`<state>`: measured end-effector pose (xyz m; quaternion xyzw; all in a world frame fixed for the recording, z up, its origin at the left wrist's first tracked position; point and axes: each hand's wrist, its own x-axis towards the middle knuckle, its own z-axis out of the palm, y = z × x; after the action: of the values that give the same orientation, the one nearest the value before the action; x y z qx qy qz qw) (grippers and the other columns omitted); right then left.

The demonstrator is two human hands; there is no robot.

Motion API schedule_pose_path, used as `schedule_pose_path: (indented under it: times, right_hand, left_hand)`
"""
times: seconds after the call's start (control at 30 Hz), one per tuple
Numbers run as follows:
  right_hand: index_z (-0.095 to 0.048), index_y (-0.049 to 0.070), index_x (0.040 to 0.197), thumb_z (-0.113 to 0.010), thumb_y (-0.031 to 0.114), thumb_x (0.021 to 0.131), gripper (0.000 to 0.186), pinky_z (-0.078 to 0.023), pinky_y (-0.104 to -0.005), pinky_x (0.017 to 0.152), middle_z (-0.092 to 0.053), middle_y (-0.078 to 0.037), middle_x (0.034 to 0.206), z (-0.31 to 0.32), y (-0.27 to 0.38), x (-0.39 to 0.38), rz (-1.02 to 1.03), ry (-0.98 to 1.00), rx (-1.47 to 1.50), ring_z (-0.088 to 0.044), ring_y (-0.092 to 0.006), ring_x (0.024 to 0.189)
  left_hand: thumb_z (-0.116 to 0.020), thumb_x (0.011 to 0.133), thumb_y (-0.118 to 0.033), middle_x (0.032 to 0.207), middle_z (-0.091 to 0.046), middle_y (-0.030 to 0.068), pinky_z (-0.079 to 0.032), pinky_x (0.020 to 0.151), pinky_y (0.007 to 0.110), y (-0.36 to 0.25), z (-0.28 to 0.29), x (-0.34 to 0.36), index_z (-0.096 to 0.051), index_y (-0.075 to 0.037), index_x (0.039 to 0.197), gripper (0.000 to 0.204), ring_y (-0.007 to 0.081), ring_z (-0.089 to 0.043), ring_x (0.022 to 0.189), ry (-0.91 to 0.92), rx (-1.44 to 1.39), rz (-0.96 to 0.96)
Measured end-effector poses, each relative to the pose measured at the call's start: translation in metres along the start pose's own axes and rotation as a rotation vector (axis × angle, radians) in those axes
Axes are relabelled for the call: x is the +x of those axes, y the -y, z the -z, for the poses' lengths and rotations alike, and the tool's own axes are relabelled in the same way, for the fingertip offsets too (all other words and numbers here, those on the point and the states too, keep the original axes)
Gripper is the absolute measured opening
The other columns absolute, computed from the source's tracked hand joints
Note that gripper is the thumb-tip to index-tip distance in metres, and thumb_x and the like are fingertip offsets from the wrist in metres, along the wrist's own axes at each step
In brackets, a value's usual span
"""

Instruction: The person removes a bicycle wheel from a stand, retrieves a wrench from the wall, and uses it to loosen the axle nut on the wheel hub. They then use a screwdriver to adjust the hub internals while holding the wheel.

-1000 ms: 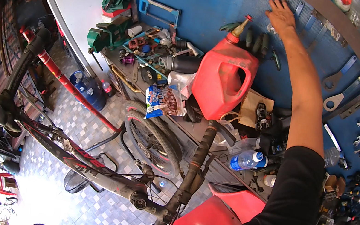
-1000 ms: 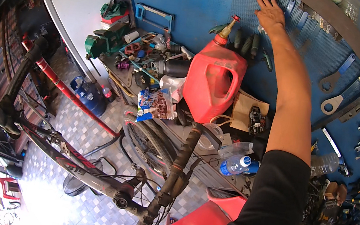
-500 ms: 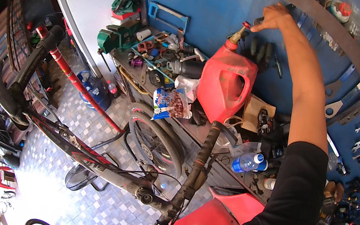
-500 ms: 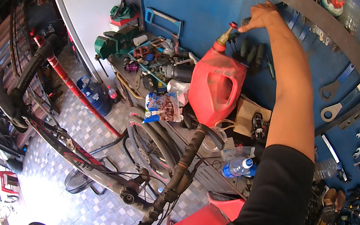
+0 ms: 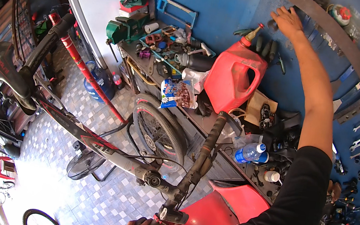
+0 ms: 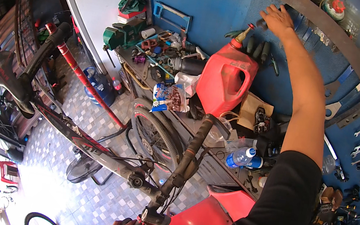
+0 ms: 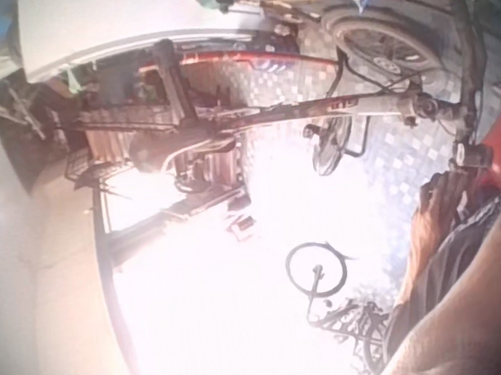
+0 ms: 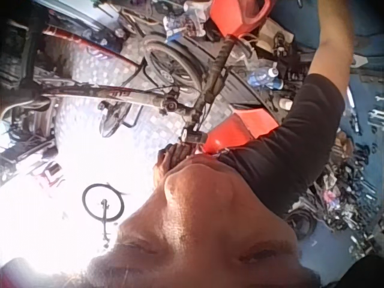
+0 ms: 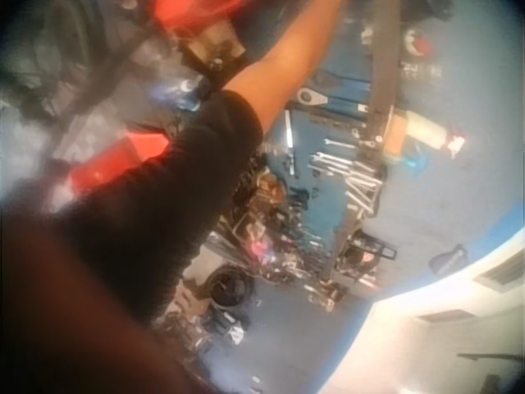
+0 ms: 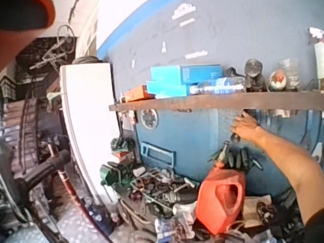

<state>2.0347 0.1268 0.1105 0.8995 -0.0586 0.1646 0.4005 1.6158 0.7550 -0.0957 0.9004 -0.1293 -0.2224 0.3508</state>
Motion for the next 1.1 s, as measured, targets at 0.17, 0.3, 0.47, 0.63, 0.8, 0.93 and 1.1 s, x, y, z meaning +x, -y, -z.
schedule_pose_path:
  times: [0.17,0.3,0.47,0.63,0.8,0.93,1.1]
  right_hand:
    - [-0.067,0.018,0.131,-0.063,0.001,0.089,0.046,-0.031,-0.0458,0.125,-0.054,-0.008,0.145,0.011,0.009,-0.018,-0.078,-0.135,0.106,-0.042,-0.0268,0.145]
    - [-0.068,0.016,0.125,-0.058,0.005,0.090,0.038,-0.031,-0.0459,0.126,-0.060,-0.010,0.135,0.022,0.019,-0.046,0.127,-0.358,0.106,-0.044,-0.0284,0.144]
    - [-0.064,0.015,0.126,-0.064,0.010,0.088,0.038,-0.040,-0.0458,0.116,-0.067,-0.011,0.120,0.077,0.076,-0.120,0.112,-0.370,0.373,-0.054,-0.0307,0.134]
    - [-0.060,0.013,0.126,-0.067,0.035,0.093,0.040,-0.056,-0.0545,0.074,-0.073,-0.017,0.081,0.193,0.143,-0.265,-0.028,0.048,0.837,-0.073,-0.0405,0.080]
    - [-0.061,0.010,0.120,-0.071,0.040,0.091,0.042,-0.055,-0.0538,0.066,-0.073,-0.017,0.085,0.272,0.215,-0.434,0.077,0.267,1.156,-0.071,-0.0406,0.075]
    - [-0.064,0.009,0.113,-0.075,0.025,0.086,0.034,-0.055,-0.0497,0.074,-0.071,-0.011,0.098,0.302,0.274,-0.557,-0.178,0.359,1.294,-0.070,-0.0362,0.089]
    - [-0.062,0.013,0.123,-0.072,0.023,0.087,0.039,-0.055,-0.0495,0.079,-0.070,-0.011,0.103,0.350,0.305,-0.698,-0.526,0.368,1.237,-0.070,-0.0351,0.091]
  left_hand:
    - [-0.065,0.099,-0.024,0.149,-0.055,0.0093,-0.059,0.093,0.043,0.001,-0.002,-0.007,-0.054,-0.024,0.151,0.053,0.0374,-0.054,0.130,-0.011,0.012,0.023]
    - [-0.065,0.099,-0.024,0.150,-0.055,0.0089,-0.059,0.093,0.043,0.003,-0.002,-0.014,-0.054,-0.024,0.151,0.053,0.0373,-0.054,0.130,0.017,0.028,0.050]
    - [-0.080,0.087,-0.030,0.122,-0.061,0.0198,-0.058,0.074,0.053,0.009,0.001,-0.016,-0.056,-0.015,0.142,0.062,0.0430,-0.071,0.093,-0.047,0.083,-0.060]
    - [-0.077,0.090,-0.030,0.123,-0.059,0.0205,-0.058,0.074,0.055,0.011,-0.002,-0.023,-0.055,-0.017,0.143,0.060,0.0479,-0.069,0.093,-0.058,0.078,-0.063]
    - [-0.078,0.087,-0.022,0.133,-0.053,0.0234,-0.055,0.087,0.053,0.020,-0.015,-0.023,-0.054,-0.010,0.143,0.062,0.0473,-0.064,0.112,-0.144,0.132,-0.190]
    - [-0.078,0.089,-0.022,0.141,-0.047,0.0271,-0.054,0.089,0.054,0.026,-0.022,-0.026,-0.054,-0.005,0.141,0.060,0.0496,-0.061,0.115,-0.228,0.202,-0.321]
    - [-0.074,0.093,-0.031,0.140,-0.051,0.0272,-0.052,0.094,0.053,0.057,-0.029,-0.018,-0.056,-0.006,0.141,0.057,0.0476,-0.059,0.120,-0.375,0.280,-0.565]
